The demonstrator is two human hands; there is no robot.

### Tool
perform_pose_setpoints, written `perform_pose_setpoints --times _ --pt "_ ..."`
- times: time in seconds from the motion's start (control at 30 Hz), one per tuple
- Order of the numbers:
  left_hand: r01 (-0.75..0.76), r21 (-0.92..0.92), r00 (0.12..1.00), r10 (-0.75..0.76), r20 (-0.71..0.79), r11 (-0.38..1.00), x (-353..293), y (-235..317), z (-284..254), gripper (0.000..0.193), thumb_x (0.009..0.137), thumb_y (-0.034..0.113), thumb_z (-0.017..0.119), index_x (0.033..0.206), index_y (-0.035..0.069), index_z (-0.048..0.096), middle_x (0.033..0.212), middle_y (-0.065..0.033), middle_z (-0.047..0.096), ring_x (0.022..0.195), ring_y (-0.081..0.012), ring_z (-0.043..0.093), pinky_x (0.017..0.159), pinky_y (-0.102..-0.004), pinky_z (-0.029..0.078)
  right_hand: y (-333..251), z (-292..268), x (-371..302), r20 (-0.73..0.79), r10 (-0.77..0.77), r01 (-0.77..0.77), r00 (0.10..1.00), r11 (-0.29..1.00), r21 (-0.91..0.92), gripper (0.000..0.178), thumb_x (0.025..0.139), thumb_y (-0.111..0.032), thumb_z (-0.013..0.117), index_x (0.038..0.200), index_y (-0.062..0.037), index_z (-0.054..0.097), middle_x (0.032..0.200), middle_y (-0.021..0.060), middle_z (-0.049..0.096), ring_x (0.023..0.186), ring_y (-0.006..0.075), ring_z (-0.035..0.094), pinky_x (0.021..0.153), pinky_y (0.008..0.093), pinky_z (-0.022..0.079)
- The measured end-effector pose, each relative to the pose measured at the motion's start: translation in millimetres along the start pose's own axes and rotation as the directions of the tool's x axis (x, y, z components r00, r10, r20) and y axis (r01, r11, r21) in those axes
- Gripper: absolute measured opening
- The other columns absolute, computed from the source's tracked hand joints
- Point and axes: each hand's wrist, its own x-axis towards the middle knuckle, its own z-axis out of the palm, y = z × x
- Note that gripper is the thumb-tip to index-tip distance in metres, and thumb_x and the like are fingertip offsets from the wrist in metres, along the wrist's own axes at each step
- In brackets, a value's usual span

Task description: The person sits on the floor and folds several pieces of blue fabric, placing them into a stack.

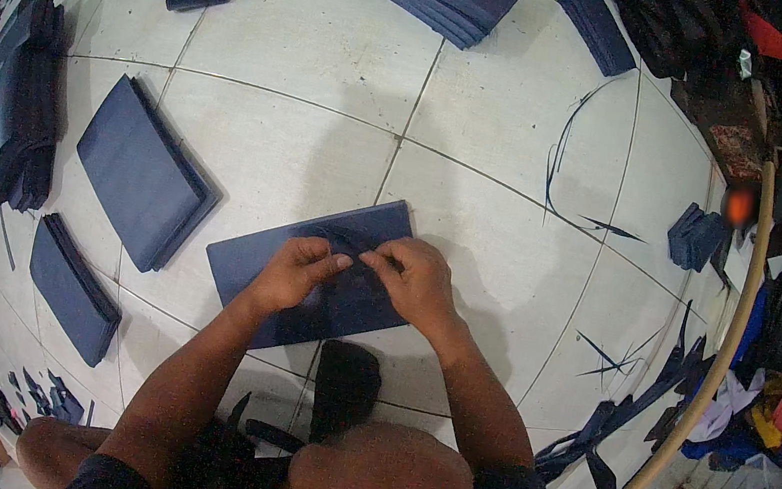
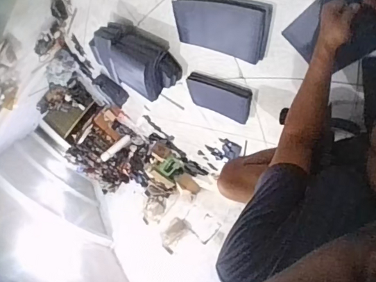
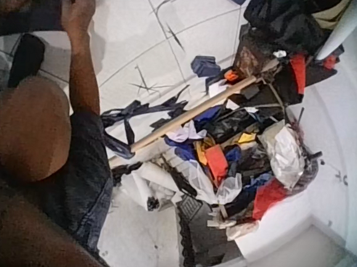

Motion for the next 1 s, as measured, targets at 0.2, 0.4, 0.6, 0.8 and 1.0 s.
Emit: perform_pose_setpoints --times 0.2,0.4,0.6,0.8,1.0 --pt "0.001 -0.034 1.000 -0.002 -0.020 0.999 -0.9 -0.2 0.8 0.035 0.093 0.027 0.072 0.069 0.005 0.059 0.062 0.0035 0.053 0.058 -0.0063 0.046 0.051 -0.0276 0.038 6.0 8.8 20.4 -0.157 -0.050 -0.003 0.986 0.948 -0.320 0.028 0.089 -0.029 0.072 0.078 -0.0038 0.067 0.073 0.0099 0.063 0.071 0.0294 0.062 0.068 0.0421 0.048" --pt "0.047 -0.046 0.998 -0.049 -0.034 0.998 -4.3 13.1 3.9 0.039 0.093 0.026 0.072 0.065 0.006 0.056 0.060 0.0043 0.049 0.057 -0.0055 0.041 0.050 -0.0279 0.035 13.5 10.8 9.9 -0.449 -0.049 -0.074 0.892 0.965 -0.253 0.026 0.086 -0.031 0.075 0.089 -0.0071 0.066 0.087 0.0107 0.064 0.080 0.0303 0.062 0.071 0.0428 0.048" --pt "0.015 0.016 0.999 -0.014 -0.036 1.000 -2.2 7.2 0.8 0.039 0.093 0.028 0.072 0.066 0.004 0.058 0.061 0.0030 0.050 0.058 -0.0063 0.042 0.051 -0.0280 0.036 -3.9 6.4 -17.3 -0.127 -0.259 0.224 0.958 0.945 -0.239 0.025 0.078 -0.027 0.083 0.088 -0.0078 0.069 0.088 0.0071 0.066 0.081 0.0265 0.061 0.076 0.0412 0.047" --pt "-0.006 0.005 0.999 0.006 -0.038 1.000 -2.9 9.2 1.5 0.039 0.092 0.029 0.074 0.066 0.004 0.058 0.060 0.0022 0.051 0.059 -0.0068 0.044 0.051 -0.0284 0.037 4.5 0.2 -6.3 -0.012 -0.065 0.064 0.998 0.993 -0.095 0.017 0.089 -0.024 0.072 0.085 -0.0072 0.071 0.082 0.0056 0.066 0.086 0.0261 0.063 0.075 0.0416 0.045" --pt "0.009 -0.032 0.997 -0.012 -0.076 0.999 -4.6 14.2 4.7 0.039 0.090 0.030 0.076 0.065 0.005 0.058 0.059 0.0014 0.050 0.054 -0.0075 0.043 0.048 -0.0288 0.036 -3.2 3.6 -0.2 -0.551 -0.057 0.009 0.833 0.996 -0.088 0.019 0.093 -0.023 0.069 0.099 -0.0055 0.065 0.097 0.0126 0.064 0.094 0.0316 0.059 0.075 0.0426 0.046"
